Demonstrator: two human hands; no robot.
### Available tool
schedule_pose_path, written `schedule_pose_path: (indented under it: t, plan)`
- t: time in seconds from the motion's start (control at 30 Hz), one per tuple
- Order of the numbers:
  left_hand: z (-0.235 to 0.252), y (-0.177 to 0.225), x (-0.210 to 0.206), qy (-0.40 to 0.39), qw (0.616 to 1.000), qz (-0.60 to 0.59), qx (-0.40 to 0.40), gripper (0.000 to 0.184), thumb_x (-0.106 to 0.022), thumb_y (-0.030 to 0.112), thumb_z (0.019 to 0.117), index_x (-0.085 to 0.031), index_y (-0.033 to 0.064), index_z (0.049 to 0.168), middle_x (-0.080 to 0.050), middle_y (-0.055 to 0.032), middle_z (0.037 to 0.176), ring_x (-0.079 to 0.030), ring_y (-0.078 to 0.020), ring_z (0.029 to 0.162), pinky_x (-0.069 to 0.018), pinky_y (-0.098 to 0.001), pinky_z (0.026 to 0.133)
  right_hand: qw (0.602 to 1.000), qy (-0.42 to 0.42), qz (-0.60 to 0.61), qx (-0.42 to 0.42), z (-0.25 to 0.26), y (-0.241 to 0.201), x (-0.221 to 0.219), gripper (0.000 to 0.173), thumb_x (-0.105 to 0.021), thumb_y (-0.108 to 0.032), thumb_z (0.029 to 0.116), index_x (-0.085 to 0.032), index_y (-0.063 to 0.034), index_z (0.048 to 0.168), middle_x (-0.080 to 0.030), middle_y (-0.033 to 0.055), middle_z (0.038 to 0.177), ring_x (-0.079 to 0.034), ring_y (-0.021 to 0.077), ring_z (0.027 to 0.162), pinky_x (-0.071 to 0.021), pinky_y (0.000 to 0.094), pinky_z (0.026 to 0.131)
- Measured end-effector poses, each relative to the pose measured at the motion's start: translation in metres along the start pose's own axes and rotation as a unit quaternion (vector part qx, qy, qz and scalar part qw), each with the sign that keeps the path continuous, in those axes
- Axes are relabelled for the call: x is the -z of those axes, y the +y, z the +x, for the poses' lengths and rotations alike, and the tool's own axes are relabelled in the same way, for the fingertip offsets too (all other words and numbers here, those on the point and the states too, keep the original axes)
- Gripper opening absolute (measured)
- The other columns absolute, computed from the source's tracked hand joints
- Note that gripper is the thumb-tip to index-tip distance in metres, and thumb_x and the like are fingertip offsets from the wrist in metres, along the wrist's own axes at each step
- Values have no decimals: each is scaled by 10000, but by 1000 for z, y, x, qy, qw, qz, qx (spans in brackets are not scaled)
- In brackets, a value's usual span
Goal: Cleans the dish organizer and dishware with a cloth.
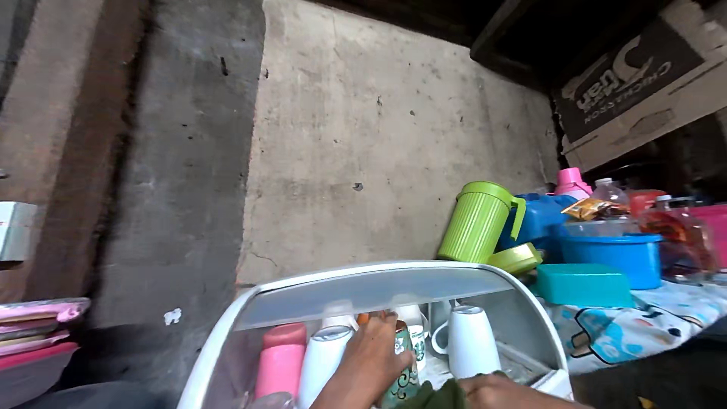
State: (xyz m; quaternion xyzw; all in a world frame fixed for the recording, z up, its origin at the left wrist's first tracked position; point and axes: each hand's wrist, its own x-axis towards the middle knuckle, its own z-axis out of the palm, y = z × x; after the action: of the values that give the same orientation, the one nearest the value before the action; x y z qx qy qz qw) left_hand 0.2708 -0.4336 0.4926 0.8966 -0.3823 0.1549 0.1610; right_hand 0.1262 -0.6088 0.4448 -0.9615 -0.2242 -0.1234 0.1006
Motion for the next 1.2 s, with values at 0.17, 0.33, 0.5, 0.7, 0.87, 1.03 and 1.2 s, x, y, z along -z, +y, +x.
schedule_pose_path:
  t: [0.17,0.33,0.5,0.7,0.87,1.03,1.2]
  plan:
    - [-33,-8,11,88,992,22,-89,577,-666,483,945,-619,110,1383,-633,-155,1342,-581,-339,1281,-501,-531,1010,946,-110,-85,-292,-28,43,47,448,-428,-282,1098,-655,99,1039,-651,318,1014,-630,482,1028,-452,661,895]
    - [-39,-16,3,161,968,37,-189,338,-647,311,951,-731,87,1190,-687,-131,1233,-637,-307,1201,-548,-483,952,947,-109,-97,-286,-14,29,36,383,-488,-251,1063,-653,79,964,-652,284,972,-638,458,984,-470,646,845]
    - [-35,2,-1,214,951,27,-220,283,-632,301,958,-751,127,1147,-722,-67,1165,-686,-249,1100,-574,-447,908,958,-180,-3,-223,40,-2,15,403,-451,-158,1061,-540,13,1415,-596,283,1330,-560,434,1265,-412,658,1024]
    - [-52,20,-7,302,922,14,-243,262,-620,351,942,-769,197,1091,-732,18,1099,-706,-164,971,-600,-426,808,938,-205,-90,-266,93,10,1,367,-503,-234,1044,-646,86,1155,-634,310,1159,-608,447,1078,-435,681,867]
    - [-88,16,-7,329,913,3,-241,313,-559,428,938,-767,247,1085,-724,65,1151,-686,-117,1082,-596,-390,866,944,-192,-84,-254,83,12,-4,357,-475,-213,1058,-635,96,1141,-627,306,1144,-603,435,1070,-434,664,871]
    - [-110,-4,7,358,902,-8,-240,309,-572,412,945,-776,229,1089,-725,22,1197,-689,-138,1086,-589,-372,853,972,-134,-3,-195,44,-10,14,354,-428,-224,1080,-629,67,1076,-622,245,1016,-601,349,953,-446,588,828]
    - [-146,-42,40,363,906,-16,-217,302,-577,330,977,-773,157,1128,-706,-62,1252,-690,-201,1095,-582,-411,884,995,0,4,-98,-10,-13,11,444,-417,-302,1107,-651,67,1024,-640,231,912,-633,352,885,-482,555,816]
